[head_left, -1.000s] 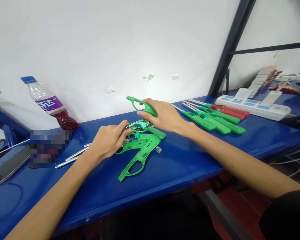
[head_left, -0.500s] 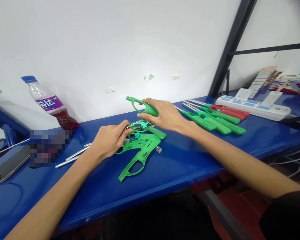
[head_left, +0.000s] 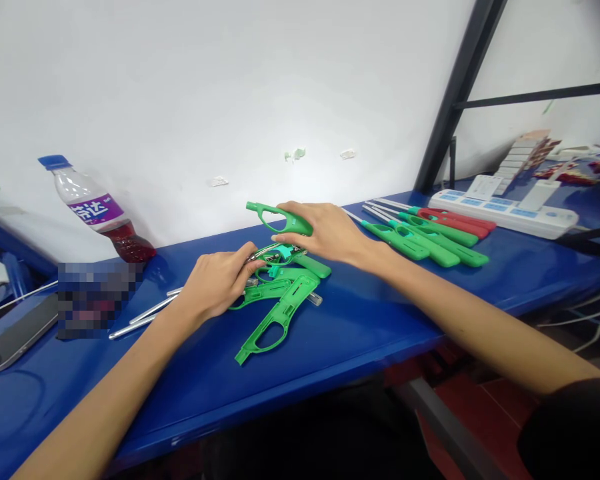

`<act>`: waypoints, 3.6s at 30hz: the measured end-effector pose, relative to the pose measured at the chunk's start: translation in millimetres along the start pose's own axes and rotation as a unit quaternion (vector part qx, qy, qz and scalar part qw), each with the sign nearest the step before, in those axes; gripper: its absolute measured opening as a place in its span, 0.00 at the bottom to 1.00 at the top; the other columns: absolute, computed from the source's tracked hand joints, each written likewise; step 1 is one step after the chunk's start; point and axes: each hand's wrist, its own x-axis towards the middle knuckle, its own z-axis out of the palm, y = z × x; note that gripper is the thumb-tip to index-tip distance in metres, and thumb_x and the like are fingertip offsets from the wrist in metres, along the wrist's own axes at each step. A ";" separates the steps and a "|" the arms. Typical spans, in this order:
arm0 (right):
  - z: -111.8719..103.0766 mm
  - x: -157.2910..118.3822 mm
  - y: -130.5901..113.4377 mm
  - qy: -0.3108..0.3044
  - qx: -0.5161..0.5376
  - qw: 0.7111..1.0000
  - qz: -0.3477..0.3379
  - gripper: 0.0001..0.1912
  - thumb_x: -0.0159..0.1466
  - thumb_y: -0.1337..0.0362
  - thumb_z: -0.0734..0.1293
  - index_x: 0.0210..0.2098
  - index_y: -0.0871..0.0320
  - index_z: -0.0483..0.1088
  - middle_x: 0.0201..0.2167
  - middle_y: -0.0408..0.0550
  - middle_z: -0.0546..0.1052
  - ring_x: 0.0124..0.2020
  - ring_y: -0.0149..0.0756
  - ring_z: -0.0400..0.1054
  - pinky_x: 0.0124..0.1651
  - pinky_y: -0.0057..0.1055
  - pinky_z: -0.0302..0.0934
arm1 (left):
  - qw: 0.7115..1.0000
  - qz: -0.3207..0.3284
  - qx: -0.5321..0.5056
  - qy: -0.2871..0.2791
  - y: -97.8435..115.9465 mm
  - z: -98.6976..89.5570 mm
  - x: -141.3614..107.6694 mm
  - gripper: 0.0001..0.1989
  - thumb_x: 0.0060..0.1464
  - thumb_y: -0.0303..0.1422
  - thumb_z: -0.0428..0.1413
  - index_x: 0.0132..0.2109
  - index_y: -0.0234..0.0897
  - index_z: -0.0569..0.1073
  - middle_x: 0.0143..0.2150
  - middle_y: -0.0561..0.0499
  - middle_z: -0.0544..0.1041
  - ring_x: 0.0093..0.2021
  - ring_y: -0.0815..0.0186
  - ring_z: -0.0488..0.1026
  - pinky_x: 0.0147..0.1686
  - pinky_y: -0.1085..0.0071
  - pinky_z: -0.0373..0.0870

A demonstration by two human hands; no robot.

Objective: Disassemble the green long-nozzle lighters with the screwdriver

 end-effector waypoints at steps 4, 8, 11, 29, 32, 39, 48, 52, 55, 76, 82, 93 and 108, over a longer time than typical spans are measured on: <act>-0.9 0.2 -0.5 -0.010 0.008 1.000 0.007 0.31 0.68 0.40 0.64 0.63 0.52 0.68 0.45 0.51 0.82 0.43 0.45 0.75 0.44 0.38 0.62 | 1.000 0.000 -0.001 -0.002 0.0 -0.9 1.0 0.24 0.72 0.50 0.34 0.47 0.41 0.68 0.28 0.51 0.78 0.28 0.59 0.75 0.27 0.67 0.54; -1.6 0.3 -1.2 -0.013 0.019 1.000 0.009 0.32 0.68 0.40 0.64 0.63 0.52 0.68 0.42 0.50 0.83 0.37 0.42 0.74 0.40 0.36 0.60 | 1.000 -0.002 -0.002 -0.004 0.1 -1.6 1.0 0.23 0.72 0.49 0.34 0.47 0.41 0.67 0.28 0.50 0.78 0.28 0.58 0.75 0.27 0.67 0.53; -1.6 0.0 -0.9 -0.013 0.030 0.999 0.006 0.32 0.68 0.40 0.65 0.62 0.53 0.69 0.41 0.50 0.83 0.37 0.41 0.74 0.41 0.36 0.60 | 1.000 -0.003 -0.004 -0.006 0.6 -1.6 0.6 0.23 0.72 0.49 0.34 0.47 0.41 0.67 0.28 0.50 0.78 0.28 0.58 0.75 0.27 0.68 0.53; -5.3 -0.2 -4.6 -0.021 0.044 0.999 0.023 0.29 0.68 0.42 0.64 0.61 0.53 0.68 0.27 0.42 0.76 0.27 0.36 0.67 0.33 0.33 0.53 | 1.000 -0.007 -0.009 0.001 0.2 -1.4 0.5 0.23 0.72 0.49 0.35 0.47 0.41 0.68 0.27 0.51 0.78 0.28 0.59 0.75 0.27 0.68 0.54; -6.1 -1.0 -5.7 -0.020 0.057 0.998 0.036 0.27 0.69 0.44 0.64 0.60 0.52 0.67 0.23 0.39 0.72 0.25 0.35 0.65 0.32 0.33 0.52 | 1.000 -0.007 -0.012 0.004 -0.7 -1.3 -0.1 0.22 0.72 0.48 0.36 0.48 0.40 0.69 0.28 0.51 0.78 0.28 0.59 0.75 0.27 0.68 0.55; -6.2 0.4 -6.5 0.013 0.080 0.995 0.051 0.24 0.70 0.47 0.64 0.59 0.52 0.67 0.24 0.39 0.70 0.25 0.34 0.63 0.31 0.33 0.51 | 1.000 -0.009 -0.017 0.014 -1.3 -1.6 -0.4 0.22 0.72 0.48 0.37 0.48 0.40 0.68 0.27 0.51 0.77 0.27 0.59 0.75 0.27 0.68 0.54; -5.2 1.0 -5.9 0.053 0.142 0.984 0.098 0.22 0.70 0.47 0.64 0.57 0.52 0.67 0.22 0.36 0.69 0.22 0.32 0.63 0.32 0.33 0.54 | 0.999 -0.013 -0.021 0.025 1.3 -3.7 1.2 0.22 0.72 0.49 0.37 0.47 0.41 0.68 0.28 0.51 0.78 0.28 0.59 0.76 0.28 0.68 0.55; -4.4 1.3 -3.7 0.057 0.154 0.981 0.108 0.21 0.70 0.47 0.63 0.57 0.51 0.67 0.25 0.38 0.73 0.22 0.32 0.63 0.30 0.32 0.53 | 0.999 -0.012 -0.022 0.027 1.5 -3.7 1.2 0.22 0.72 0.49 0.36 0.47 0.41 0.68 0.28 0.51 0.78 0.28 0.59 0.75 0.28 0.68 0.55; -3.5 1.7 -1.6 0.051 0.156 0.980 0.110 0.22 0.71 0.45 0.62 0.57 0.51 0.65 0.30 0.41 0.78 0.22 0.32 0.64 0.29 0.32 0.53 | 0.999 -0.011 -0.025 0.026 1.2 -3.7 1.1 0.23 0.72 0.49 0.36 0.47 0.41 0.68 0.28 0.51 0.78 0.28 0.60 0.75 0.27 0.68 0.54; -2.4 1.9 -3.0 0.018 0.116 0.991 0.066 0.19 0.72 0.49 0.63 0.56 0.53 0.67 0.20 0.35 0.67 0.22 0.31 0.62 0.31 0.32 0.50 | 0.999 -0.005 -0.023 0.024 -4.8 1.0 1.5 0.23 0.72 0.49 0.37 0.48 0.40 0.69 0.29 0.50 0.78 0.28 0.58 0.76 0.28 0.67 0.55; -3.1 2.1 -3.0 0.024 0.120 0.989 0.079 0.21 0.73 0.47 0.61 0.57 0.53 0.66 0.22 0.37 0.70 0.22 0.32 0.63 0.32 0.32 0.52 | 0.999 -0.006 -0.023 0.028 -3.9 2.4 1.0 0.23 0.72 0.50 0.37 0.48 0.40 0.69 0.28 0.50 0.78 0.28 0.59 0.75 0.28 0.67 0.55; 3.6 2.5 2.9 0.057 0.122 0.984 0.118 0.24 0.71 0.44 0.60 0.57 0.52 0.66 0.29 0.43 0.78 0.26 0.36 0.68 0.33 0.33 0.53 | 0.999 0.000 -0.032 0.025 -3.7 1.2 2.7 0.24 0.72 0.51 0.36 0.49 0.40 0.69 0.29 0.50 0.78 0.28 0.60 0.74 0.28 0.67 0.54; 0.8 4.7 1.7 0.104 0.248 0.950 0.162 0.20 0.69 0.45 0.63 0.50 0.52 0.66 0.29 0.42 0.77 0.32 0.37 0.72 0.37 0.36 0.58 | 0.999 -0.001 -0.044 0.025 -1.3 -1.0 2.4 0.23 0.71 0.50 0.38 0.47 0.40 0.69 0.27 0.51 0.77 0.27 0.59 0.74 0.28 0.66 0.55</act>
